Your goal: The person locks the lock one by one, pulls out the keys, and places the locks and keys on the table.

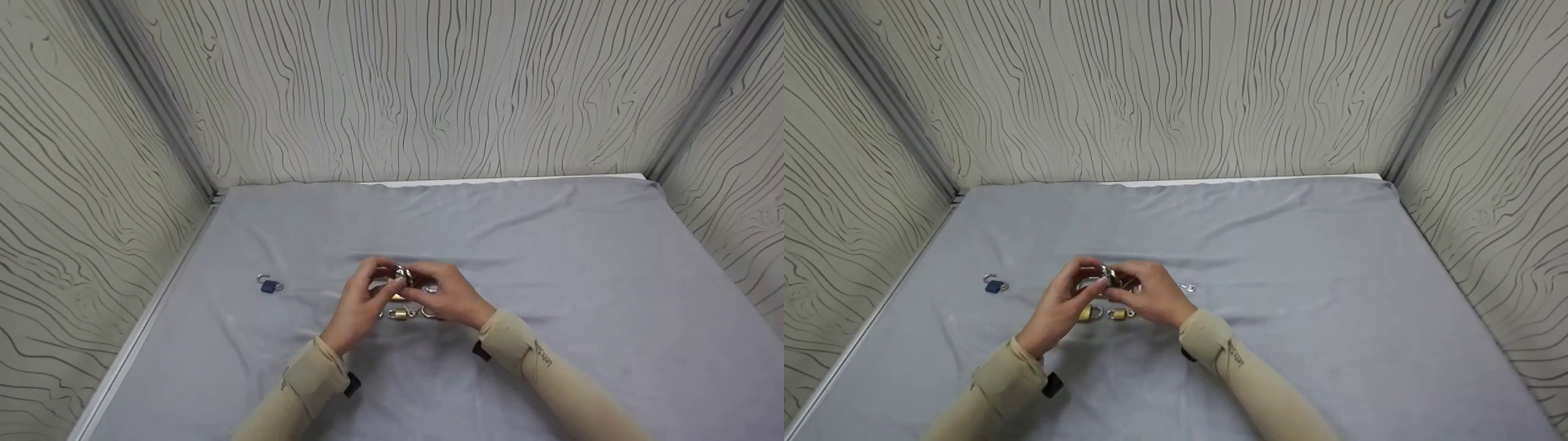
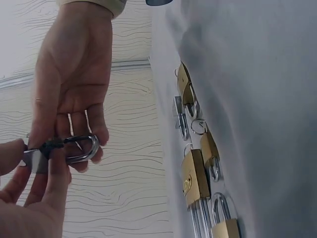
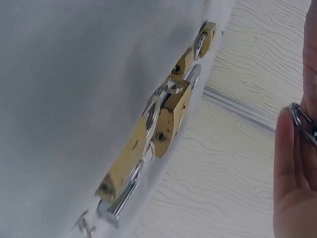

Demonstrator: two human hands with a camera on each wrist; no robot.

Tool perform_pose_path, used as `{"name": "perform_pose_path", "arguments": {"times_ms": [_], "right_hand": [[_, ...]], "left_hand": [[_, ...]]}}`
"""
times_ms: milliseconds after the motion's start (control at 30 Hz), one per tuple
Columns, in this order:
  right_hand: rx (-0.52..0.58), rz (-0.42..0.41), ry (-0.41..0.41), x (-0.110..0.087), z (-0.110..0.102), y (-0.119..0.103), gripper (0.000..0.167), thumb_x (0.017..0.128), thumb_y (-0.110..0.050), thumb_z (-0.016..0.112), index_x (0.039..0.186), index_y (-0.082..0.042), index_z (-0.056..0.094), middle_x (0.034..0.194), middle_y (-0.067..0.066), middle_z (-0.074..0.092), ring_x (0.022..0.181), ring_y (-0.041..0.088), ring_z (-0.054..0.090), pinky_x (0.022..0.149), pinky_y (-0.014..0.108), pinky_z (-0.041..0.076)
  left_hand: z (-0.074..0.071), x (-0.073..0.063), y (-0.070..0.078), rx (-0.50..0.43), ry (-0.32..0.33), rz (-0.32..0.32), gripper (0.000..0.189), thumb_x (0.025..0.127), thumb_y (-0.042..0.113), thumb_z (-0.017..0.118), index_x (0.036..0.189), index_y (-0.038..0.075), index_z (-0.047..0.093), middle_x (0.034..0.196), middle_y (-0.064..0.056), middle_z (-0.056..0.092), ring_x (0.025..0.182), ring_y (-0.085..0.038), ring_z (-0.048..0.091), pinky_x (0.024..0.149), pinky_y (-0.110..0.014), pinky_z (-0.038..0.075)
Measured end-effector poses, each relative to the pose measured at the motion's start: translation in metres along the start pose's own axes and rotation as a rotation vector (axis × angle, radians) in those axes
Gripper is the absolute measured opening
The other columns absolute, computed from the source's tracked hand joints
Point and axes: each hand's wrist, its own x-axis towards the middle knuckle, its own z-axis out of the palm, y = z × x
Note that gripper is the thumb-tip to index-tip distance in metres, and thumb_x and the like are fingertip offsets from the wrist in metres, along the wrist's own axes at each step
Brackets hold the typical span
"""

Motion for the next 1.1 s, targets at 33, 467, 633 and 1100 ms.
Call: {"name": "perform_pose_path", "arguments": {"times_ms": [33, 467, 633, 1100], "right_hand": [[-0.007, -0.010, 0.008, -0.001, -0.002, 0.000, 0.027, 0.097, -0.019, 0.075, 0.122, -0.009, 0.074, 0.114, 0.005, 0.076, 0.095, 0.018, 0.074, 0.083, 0.033, 0.062], [-0.074, -0.046, 0.080, -0.010, -0.013, 0.002, 0.029, 0.095, -0.019, 0.078, 0.124, -0.016, 0.074, 0.102, 0.000, 0.069, 0.093, 0.016, 0.071, 0.078, 0.032, 0.062], [-0.067, -0.049, 0.100, -0.010, -0.014, 0.001, 0.033, 0.092, -0.016, 0.081, 0.124, -0.012, 0.074, 0.102, 0.003, 0.068, 0.092, 0.019, 0.068, 0.072, 0.030, 0.062], [0.297, -0.003, 0.153, -0.011, -0.033, -0.001, 0.018, 0.095, 0.000, 0.072, 0.113, 0.005, 0.076, 0.098, 0.022, 0.074, 0.083, 0.018, 0.077, 0.076, 0.038, 0.064]], "left_hand": [[0.001, 0.001, 0.000, -0.005, -0.002, 0.004, 0.024, 0.101, 0.015, 0.068, 0.122, 0.004, 0.061, 0.125, -0.014, 0.061, 0.119, -0.028, 0.064, 0.097, -0.034, 0.058], [0.010, 0.001, 0.001, -0.136, -0.032, -0.025, 0.033, 0.100, 0.012, 0.070, 0.129, 0.002, 0.056, 0.133, -0.017, 0.060, 0.126, -0.029, 0.063, 0.095, -0.038, 0.060], [0.014, 0.003, 0.002, -0.114, -0.009, 0.004, 0.034, 0.099, 0.014, 0.072, 0.128, 0.003, 0.057, 0.132, -0.016, 0.060, 0.123, -0.028, 0.066, 0.094, -0.035, 0.060], [0.013, 0.005, 0.001, -0.309, 0.007, -0.025, 0.031, 0.103, 0.007, 0.063, 0.128, -0.007, 0.051, 0.127, -0.018, 0.055, 0.120, -0.019, 0.066, 0.102, -0.040, 0.057]]}}
